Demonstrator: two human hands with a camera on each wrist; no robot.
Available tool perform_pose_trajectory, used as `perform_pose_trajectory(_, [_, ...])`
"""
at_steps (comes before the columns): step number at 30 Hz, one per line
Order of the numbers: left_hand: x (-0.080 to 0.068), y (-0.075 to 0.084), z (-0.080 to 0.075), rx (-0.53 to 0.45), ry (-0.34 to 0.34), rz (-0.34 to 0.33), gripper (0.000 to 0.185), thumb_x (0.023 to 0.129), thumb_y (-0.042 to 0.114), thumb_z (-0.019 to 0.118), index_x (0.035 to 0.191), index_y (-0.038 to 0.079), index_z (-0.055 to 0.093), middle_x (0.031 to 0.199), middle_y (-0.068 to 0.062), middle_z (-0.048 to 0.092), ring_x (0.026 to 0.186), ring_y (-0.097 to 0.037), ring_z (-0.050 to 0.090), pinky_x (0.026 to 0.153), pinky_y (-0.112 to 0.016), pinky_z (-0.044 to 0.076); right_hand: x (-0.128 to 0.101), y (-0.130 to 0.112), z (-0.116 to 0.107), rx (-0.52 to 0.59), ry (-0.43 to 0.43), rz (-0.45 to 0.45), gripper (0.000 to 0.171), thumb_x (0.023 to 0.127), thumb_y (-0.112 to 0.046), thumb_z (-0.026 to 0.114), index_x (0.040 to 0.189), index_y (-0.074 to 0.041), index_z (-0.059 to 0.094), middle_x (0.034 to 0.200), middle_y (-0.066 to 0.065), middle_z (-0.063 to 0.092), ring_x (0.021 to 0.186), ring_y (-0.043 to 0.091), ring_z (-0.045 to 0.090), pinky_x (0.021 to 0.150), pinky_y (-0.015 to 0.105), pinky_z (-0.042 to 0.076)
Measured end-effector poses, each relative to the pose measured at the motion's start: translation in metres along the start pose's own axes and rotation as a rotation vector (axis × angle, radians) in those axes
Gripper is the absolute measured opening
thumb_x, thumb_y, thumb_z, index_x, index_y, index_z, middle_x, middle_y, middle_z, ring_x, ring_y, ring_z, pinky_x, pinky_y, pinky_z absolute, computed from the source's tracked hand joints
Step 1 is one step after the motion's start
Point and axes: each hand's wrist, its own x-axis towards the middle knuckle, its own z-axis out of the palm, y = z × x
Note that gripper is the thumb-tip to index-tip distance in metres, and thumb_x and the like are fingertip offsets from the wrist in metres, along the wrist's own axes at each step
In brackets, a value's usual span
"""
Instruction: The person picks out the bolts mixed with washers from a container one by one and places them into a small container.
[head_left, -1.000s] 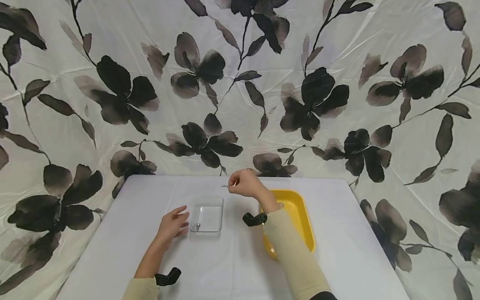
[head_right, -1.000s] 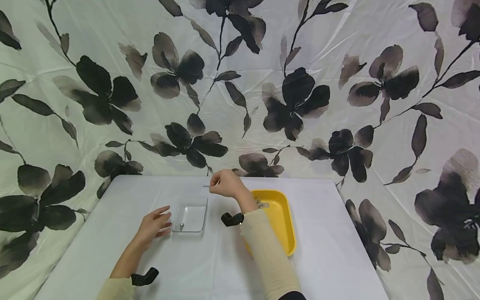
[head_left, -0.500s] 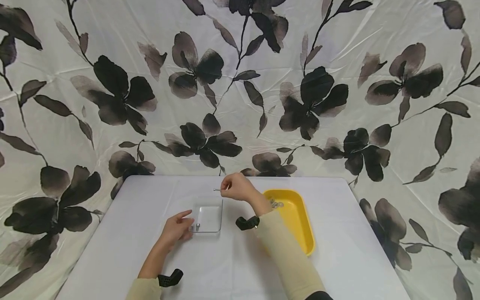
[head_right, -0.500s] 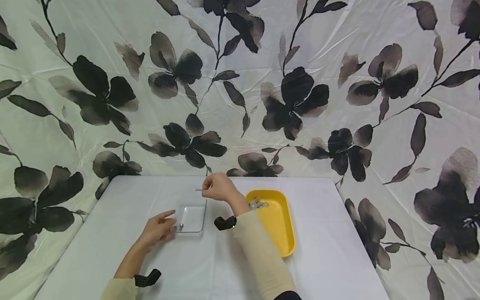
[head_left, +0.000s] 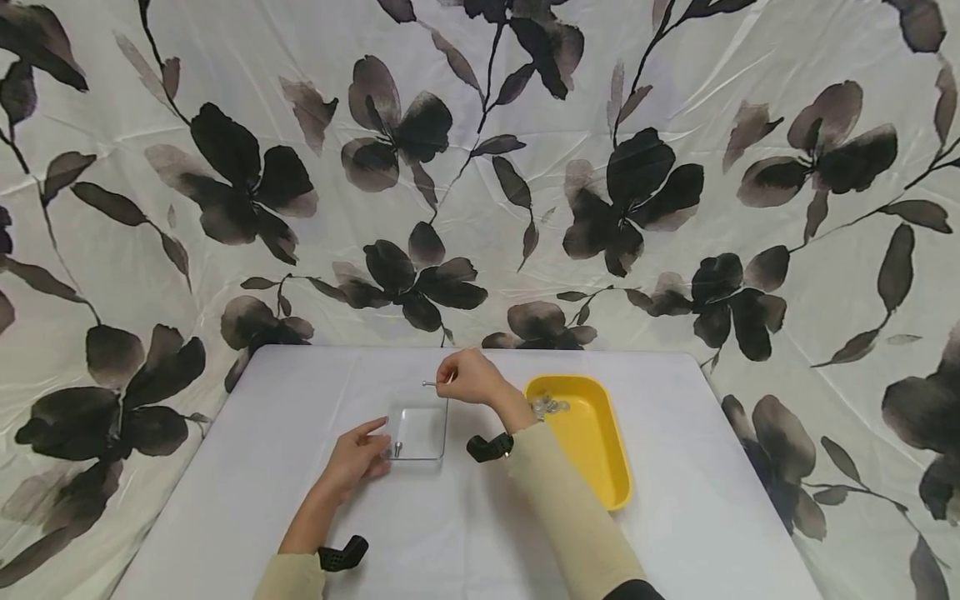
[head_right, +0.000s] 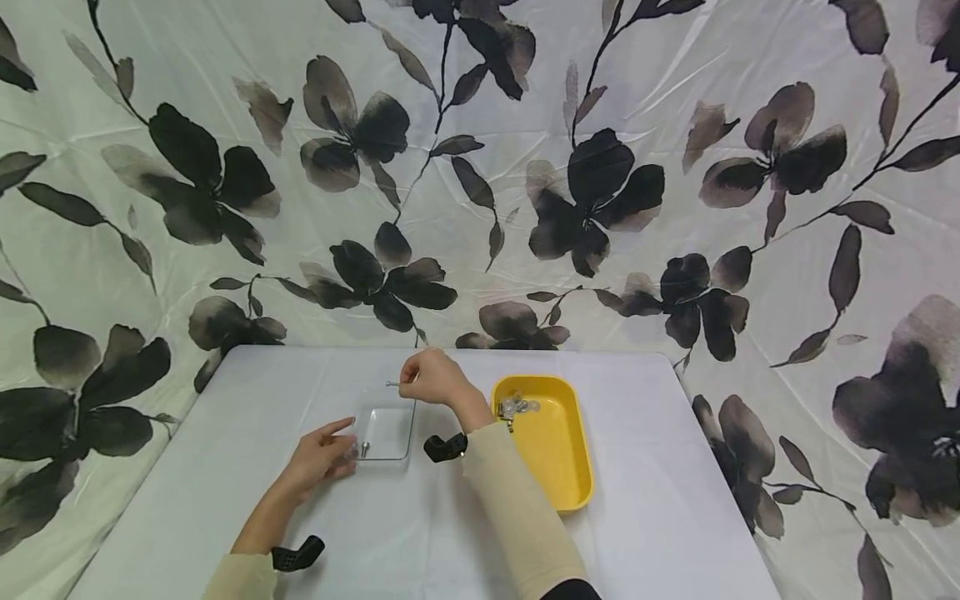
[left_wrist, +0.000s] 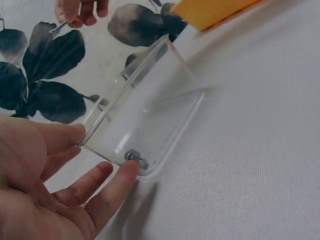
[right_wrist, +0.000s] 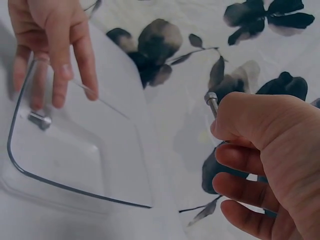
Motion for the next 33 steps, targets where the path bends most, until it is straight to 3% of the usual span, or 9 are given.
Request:
perform_pose_trajectory(11, [0.001, -0.003, 0.002, -0.028, -0.002, -0.013, 0.050, 0.097, 0.017, 0.061, 0.144, 0.011, 0.046, 0.121, -0.021, 0.056, 0.096, -0.023, 0.062, 0.077, -0.033, 0.058, 0.003, -0.003, 0.012, 0.045, -0.052, 0.027, 0.004, 0.081, -0.013, 0.073, 0.079, -0.014, 0.071, 0.070, -0.008, 0.063, 0.068, 0.010, 0.056, 0.058, 0.022, 0.047])
perform_pose_trajectory(16, [0.002, -0.003, 0.001, -0.036, -0.010, -0.014, 0.050, 0.096, 0.016, 0.062, 0.144, 0.010, 0.047, 0.119, -0.020, 0.056, 0.093, -0.022, 0.062, 0.076, -0.034, 0.058, 0.003, -0.004, 0.019, 0.049, -0.070, 0.042, 0.004, 0.084, -0.016, 0.074, 0.087, -0.014, 0.073, 0.079, -0.010, 0.065, 0.077, 0.008, 0.057, 0.065, 0.020, 0.049])
perform_pose_trajectory(25, [0.001, -0.004, -0.001, -0.048, -0.019, -0.012, 0.051, 0.096, 0.015, 0.062, 0.144, 0.008, 0.046, 0.119, -0.022, 0.055, 0.093, -0.023, 0.063, 0.076, -0.034, 0.058, -0.004, 0.003, 0.017, 0.019, -0.067, 0.032, 0.004, 0.086, -0.015, 0.072, 0.089, -0.013, 0.074, 0.080, -0.011, 0.066, 0.077, 0.007, 0.058, 0.067, 0.021, 0.049])
perform_pose_trajectory(30, [-0.002, 0.003, -0.002, -0.040, 0.022, 0.014, 0.054, 0.095, 0.018, 0.065, 0.143, 0.006, 0.046, 0.124, -0.023, 0.054, 0.101, -0.029, 0.061, 0.077, -0.036, 0.058, -0.011, 0.013, 0.008, -0.007, -0.041, 0.045, 0.005, 0.085, -0.011, 0.072, 0.089, -0.014, 0.074, 0.081, -0.009, 0.066, 0.077, 0.008, 0.059, 0.070, 0.022, 0.050])
perform_pose_trajectory(33, [-0.007, 0.011, -0.004, 0.038, 0.070, 0.063, 0.053, 0.095, 0.022, 0.065, 0.142, 0.004, 0.047, 0.125, -0.022, 0.055, 0.107, -0.032, 0.059, 0.078, -0.037, 0.058, -0.016, 0.019, 0.002, -0.012, -0.039, 0.065, 0.005, 0.086, -0.011, 0.072, 0.089, -0.014, 0.074, 0.082, -0.008, 0.066, 0.077, 0.009, 0.059, 0.070, 0.023, 0.051])
